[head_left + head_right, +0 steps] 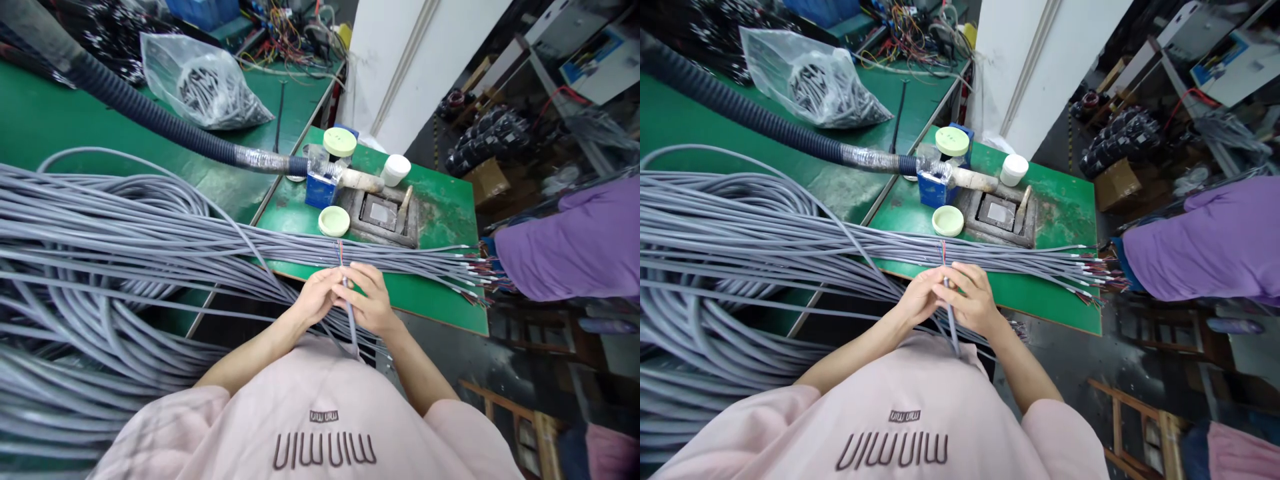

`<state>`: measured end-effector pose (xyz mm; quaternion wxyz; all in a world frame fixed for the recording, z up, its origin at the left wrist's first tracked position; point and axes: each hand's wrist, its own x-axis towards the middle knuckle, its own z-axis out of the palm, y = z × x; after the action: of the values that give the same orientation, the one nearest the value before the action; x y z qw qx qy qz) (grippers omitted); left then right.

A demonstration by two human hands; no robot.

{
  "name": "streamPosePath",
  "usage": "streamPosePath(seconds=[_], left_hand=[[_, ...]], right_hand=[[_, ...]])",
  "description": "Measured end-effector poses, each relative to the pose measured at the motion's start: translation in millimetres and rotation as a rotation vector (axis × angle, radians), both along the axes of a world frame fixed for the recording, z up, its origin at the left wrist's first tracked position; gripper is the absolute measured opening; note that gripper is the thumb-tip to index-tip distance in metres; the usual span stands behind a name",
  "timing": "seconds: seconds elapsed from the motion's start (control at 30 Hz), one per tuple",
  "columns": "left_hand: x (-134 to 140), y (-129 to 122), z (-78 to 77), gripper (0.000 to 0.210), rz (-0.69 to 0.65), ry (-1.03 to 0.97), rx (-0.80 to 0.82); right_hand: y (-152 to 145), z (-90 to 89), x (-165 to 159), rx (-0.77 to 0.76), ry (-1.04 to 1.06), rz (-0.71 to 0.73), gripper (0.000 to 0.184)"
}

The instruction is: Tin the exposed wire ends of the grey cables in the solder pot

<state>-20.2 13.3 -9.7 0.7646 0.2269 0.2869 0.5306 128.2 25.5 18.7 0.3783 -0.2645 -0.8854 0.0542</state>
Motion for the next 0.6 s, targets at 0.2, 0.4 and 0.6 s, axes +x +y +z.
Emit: streamPosePath(seconds=[0.2,0.4,0.6], left_hand=[[-27.0,22.0,6.2,0.022,0.365,1.114,0.603],[-41.1,42.6,-10.9,0.027,0.409,1.609,0.813],[-40.5,43.2,-20.1,0.032,0.375,1.671,0.847]], right_hand=[[44.6,27.5,14.4,-0.111,0.308,-0.176,0.028],[87.4,49.4,-3.2,-0.203,0.327,-0.292,0.022],[122.7,43.1,-27.1,-0.301,0.267,-0.262,0.021]])
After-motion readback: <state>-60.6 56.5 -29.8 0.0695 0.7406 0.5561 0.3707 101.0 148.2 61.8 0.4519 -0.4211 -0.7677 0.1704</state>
